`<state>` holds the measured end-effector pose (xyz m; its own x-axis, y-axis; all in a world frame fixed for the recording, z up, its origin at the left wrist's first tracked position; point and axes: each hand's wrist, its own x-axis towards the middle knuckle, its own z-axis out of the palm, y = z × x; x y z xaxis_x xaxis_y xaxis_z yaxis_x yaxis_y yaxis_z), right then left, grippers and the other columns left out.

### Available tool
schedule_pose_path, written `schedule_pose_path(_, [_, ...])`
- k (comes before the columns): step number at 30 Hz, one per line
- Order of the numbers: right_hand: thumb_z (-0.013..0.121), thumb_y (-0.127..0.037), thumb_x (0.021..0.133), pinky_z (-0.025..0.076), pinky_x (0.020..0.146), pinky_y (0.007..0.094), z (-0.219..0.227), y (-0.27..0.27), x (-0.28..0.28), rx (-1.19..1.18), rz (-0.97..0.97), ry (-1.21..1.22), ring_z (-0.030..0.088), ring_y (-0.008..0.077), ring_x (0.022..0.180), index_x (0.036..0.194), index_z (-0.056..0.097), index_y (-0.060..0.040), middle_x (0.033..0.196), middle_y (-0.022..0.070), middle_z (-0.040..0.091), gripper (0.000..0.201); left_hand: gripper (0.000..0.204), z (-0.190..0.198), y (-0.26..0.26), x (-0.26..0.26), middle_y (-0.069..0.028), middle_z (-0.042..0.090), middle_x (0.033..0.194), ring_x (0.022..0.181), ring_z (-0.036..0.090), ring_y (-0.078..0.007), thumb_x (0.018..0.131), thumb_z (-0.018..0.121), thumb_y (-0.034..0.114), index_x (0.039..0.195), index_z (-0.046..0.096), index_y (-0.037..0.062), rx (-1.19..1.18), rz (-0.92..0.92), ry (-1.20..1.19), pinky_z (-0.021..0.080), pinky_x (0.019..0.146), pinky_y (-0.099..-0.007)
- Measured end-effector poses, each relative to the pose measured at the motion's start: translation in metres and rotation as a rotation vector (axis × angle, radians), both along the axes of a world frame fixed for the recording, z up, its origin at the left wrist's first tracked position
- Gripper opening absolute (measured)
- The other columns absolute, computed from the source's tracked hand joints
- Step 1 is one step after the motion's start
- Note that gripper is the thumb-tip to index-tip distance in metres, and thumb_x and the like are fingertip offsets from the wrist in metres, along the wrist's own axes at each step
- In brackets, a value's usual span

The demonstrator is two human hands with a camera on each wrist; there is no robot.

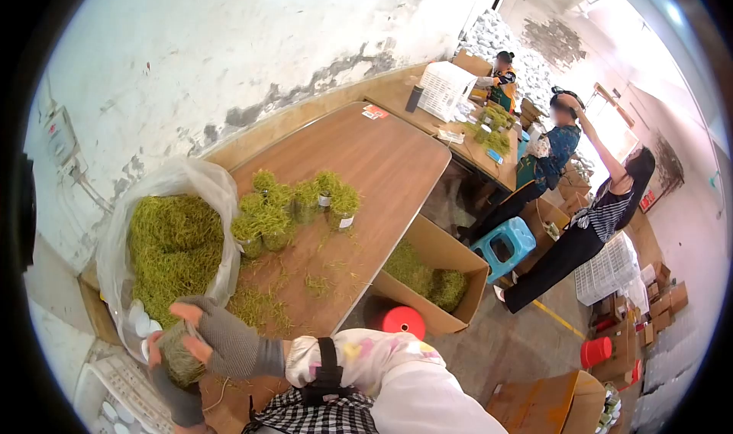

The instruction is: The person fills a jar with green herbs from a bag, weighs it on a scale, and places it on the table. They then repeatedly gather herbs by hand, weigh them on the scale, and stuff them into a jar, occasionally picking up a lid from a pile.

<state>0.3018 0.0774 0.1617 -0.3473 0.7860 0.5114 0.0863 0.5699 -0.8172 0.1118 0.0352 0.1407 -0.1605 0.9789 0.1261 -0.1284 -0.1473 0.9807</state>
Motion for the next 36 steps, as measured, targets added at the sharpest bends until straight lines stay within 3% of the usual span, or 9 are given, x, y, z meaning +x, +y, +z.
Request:
schedule_pose_path(3, [0.062, -0.016, 0.094, 0.047, 0.100, 0.0480, 0.025, -0.002, 0.018, 0.437, 0.187, -0.237, 0.055, 0.0428, 0.119, 0.146, 0.044, -0.0067, 0.135, 0.0267, 0.050, 0.056, 0.043, -0.032, 0.001, -0.029, -0.0098, 0.058, 0.118, 0.106, 0.059, -0.0190, 0.107, 0.042, 0.031, 0.132, 0.049, -0.0035, -0.208, -0.308, -0.371, 0.048, 0.094, -0.0331])
schedule_pose_path(5, [0.065, -0.016, 0.091, 0.047, 0.099, 0.0476, 0.001, -0.001, 0.018, 0.551, 0.191, -0.136, 0.055, 0.0427, 0.117, 0.138, 0.050, -0.0073, 0.134, 0.0243, 0.051, 0.050, 0.048, 0.010, -0.001, 0.003, -0.0091, 0.058, 0.119, 0.106, 0.058, -0.0183, 0.108, 0.039, 0.036, 0.135, 0.048, -0.0024, -0.439, -0.257, -0.604, 0.048, 0.094, -0.0334])
schedule_pose_path(8, [0.051, -0.037, 0.103, 0.048, 0.087, 0.0332, -0.008, 0.008, -0.002, -0.369, -0.004, 0.282, 0.058, 0.0177, 0.095, 0.116, 0.062, -0.0071, 0.105, 0.0068, 0.062, 0.033, 0.052, 0.011, -0.012, 0.017, -0.0107, 0.052, 0.123, 0.113, 0.052, -0.0202, 0.105, 0.043, 0.043, 0.134, 0.047, 0.0000, 0.120, 0.112, 0.281, 0.042, 0.100, -0.0362])
schedule_pose_path(15, [0.042, -0.041, 0.107, 0.046, 0.090, 0.0299, 0.004, 0.014, 0.016, -1.301, 0.255, 0.478, 0.056, 0.0164, 0.102, 0.116, 0.060, -0.0081, 0.105, 0.0040, 0.058, 0.038, 0.060, 0.017, -0.012, 0.019, -0.0106, 0.049, 0.119, 0.108, 0.049, -0.0211, 0.096, 0.058, 0.046, 0.133, 0.044, 0.0010, 0.119, 0.002, 0.381, 0.040, 0.097, -0.0360])
schedule_pose_path(18, [0.044, -0.042, 0.108, 0.048, 0.086, 0.0294, -0.044, 0.032, 0.011, -0.785, 0.354, 0.220, 0.058, 0.0144, 0.096, 0.114, 0.060, -0.0058, 0.101, 0.0017, 0.061, 0.040, 0.055, 0.016, -0.009, 0.011, -0.0131, 0.051, 0.125, 0.116, 0.051, -0.0230, 0.098, 0.057, 0.039, 0.134, 0.046, -0.0013, -0.034, -0.075, -0.011, 0.041, 0.103, -0.0370])
schedule_pose_path(24, [0.049, -0.037, 0.108, 0.049, 0.084, 0.0283, -0.029, 0.029, 0.028, -0.882, 0.250, 0.173, 0.059, 0.0095, 0.095, 0.121, 0.063, -0.0024, 0.107, 0.0015, 0.065, 0.040, 0.043, -0.011, -0.004, -0.011, -0.0165, 0.057, 0.120, 0.109, 0.059, -0.0256, 0.105, 0.046, 0.031, 0.129, 0.052, -0.0036, 0.052, -0.031, 0.371, 0.051, 0.090, -0.0364])
schedule_pose_path(28, [0.051, -0.034, 0.107, 0.046, 0.070, 0.0271, -0.012, 0.028, 0.048, -0.566, 0.307, 0.066, 0.052, 0.0066, 0.078, 0.099, 0.064, 0.0003, 0.085, -0.0021, 0.060, 0.038, 0.049, -0.039, -0.008, -0.019, -0.0194, 0.058, 0.122, 0.113, 0.060, -0.0284, 0.098, 0.064, 0.024, 0.135, 0.048, -0.0040, -0.026, -0.027, -0.007, 0.052, 0.092, -0.0395])
schedule_pose_path(30, [0.052, -0.031, 0.107, 0.047, 0.072, 0.0255, -0.007, 0.030, 0.054, -0.576, 0.404, 0.027, 0.054, 0.0064, 0.080, 0.104, 0.068, 0.0002, 0.086, -0.0022, 0.062, 0.035, 0.081, -0.050, -0.013, -0.025, -0.0148, 0.049, 0.140, 0.122, 0.058, -0.0278, 0.076, 0.081, 0.007, 0.145, 0.040, -0.0020, 0.422, 0.036, 0.619, 0.053, 0.098, -0.0397])
schedule_pose_path(36, [0.065, -0.022, 0.100, 0.049, 0.072, 0.0243, -0.005, 0.030, 0.061, -0.622, 0.454, 0.100, 0.059, 0.0073, 0.080, 0.100, 0.070, -0.0015, 0.084, -0.0013, 0.066, 0.021, 0.111, -0.043, -0.017, -0.026, -0.0140, 0.046, 0.141, 0.128, 0.053, -0.0301, 0.060, 0.085, -0.003, 0.155, 0.028, 0.0041, 0.396, 0.129, 0.676, 0.052, 0.102, -0.0429])
